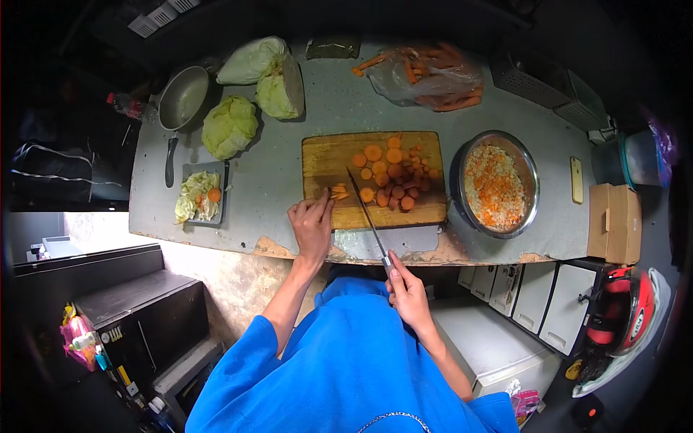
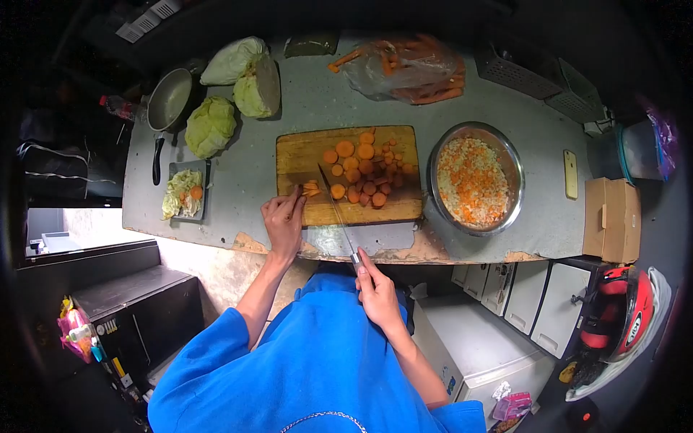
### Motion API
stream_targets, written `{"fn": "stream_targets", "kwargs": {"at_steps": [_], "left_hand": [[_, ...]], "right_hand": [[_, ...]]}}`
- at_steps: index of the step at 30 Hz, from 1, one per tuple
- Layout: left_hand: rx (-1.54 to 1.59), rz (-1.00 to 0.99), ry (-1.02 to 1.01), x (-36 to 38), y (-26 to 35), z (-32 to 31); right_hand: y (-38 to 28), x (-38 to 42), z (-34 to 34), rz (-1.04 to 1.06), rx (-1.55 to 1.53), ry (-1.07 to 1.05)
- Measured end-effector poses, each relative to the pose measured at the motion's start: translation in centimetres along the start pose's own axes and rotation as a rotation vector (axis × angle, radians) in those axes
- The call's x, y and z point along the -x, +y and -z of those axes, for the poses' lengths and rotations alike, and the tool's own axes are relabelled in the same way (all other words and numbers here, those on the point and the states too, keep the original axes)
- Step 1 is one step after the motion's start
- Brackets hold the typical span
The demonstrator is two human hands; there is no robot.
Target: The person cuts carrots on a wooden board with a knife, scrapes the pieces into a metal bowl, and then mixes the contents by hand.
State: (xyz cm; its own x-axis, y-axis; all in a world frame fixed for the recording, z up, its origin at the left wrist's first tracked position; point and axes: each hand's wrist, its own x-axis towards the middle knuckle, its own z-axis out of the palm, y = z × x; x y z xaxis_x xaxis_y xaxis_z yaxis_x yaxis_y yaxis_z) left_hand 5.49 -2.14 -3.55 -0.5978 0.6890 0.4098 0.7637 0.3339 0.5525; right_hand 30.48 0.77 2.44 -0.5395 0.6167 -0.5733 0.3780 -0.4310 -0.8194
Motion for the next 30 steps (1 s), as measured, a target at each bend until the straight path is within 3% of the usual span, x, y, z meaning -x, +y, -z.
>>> {"fn": "stream_targets", "kwargs": {"at_steps": [5, 8, 10, 13, 17, 20, 22, 28, 30], "left_hand": [[0.018, -0.017, -0.025, -0.7, -0.5, -0.2], [0.086, -0.042, -0.024, -2.2, -0.8, 0.8], [0.088, -0.131, -0.105, -2.9, -0.9, 1.2], [0.104, -0.092, -0.221, -2.9, -1.5, 0.3], [0.207, -0.056, -0.276, -3.3, -1.5, 0.2], [0.188, -0.142, -0.213, -3.9, -1.3, 0.6], [0.139, -0.219, -0.289, -4.2, -1.6, 0.3], [0.222, -0.123, -0.230, -3.2, -0.6, -0.2], [0.197, -0.136, -0.221, -3.0, -0.2, -0.1]], "right_hand": [[-0.6, 0.1, -0.3, -0.116, -0.202, -0.048], [-0.7, 0.2, -0.2, -0.080, -0.217, -0.025], [-0.3, -0.1, -0.2, -0.071, -0.217, -0.020], [-0.5, -0.3, -0.4, -0.069, -0.201, -0.010], [-0.2, -0.4, -0.6, -0.024, -0.116, 0.002], [-0.4, -0.3, -0.8, -0.003, -0.067, 0.017], [-1.2, -0.1, -1.1, -0.010, -0.030, 0.026], [-1.7, 0.2, -1.4, 0.072, 0.280, 0.072], [-1.0, 0.0, -1.7, 0.272, 0.299, 0.112]]}}
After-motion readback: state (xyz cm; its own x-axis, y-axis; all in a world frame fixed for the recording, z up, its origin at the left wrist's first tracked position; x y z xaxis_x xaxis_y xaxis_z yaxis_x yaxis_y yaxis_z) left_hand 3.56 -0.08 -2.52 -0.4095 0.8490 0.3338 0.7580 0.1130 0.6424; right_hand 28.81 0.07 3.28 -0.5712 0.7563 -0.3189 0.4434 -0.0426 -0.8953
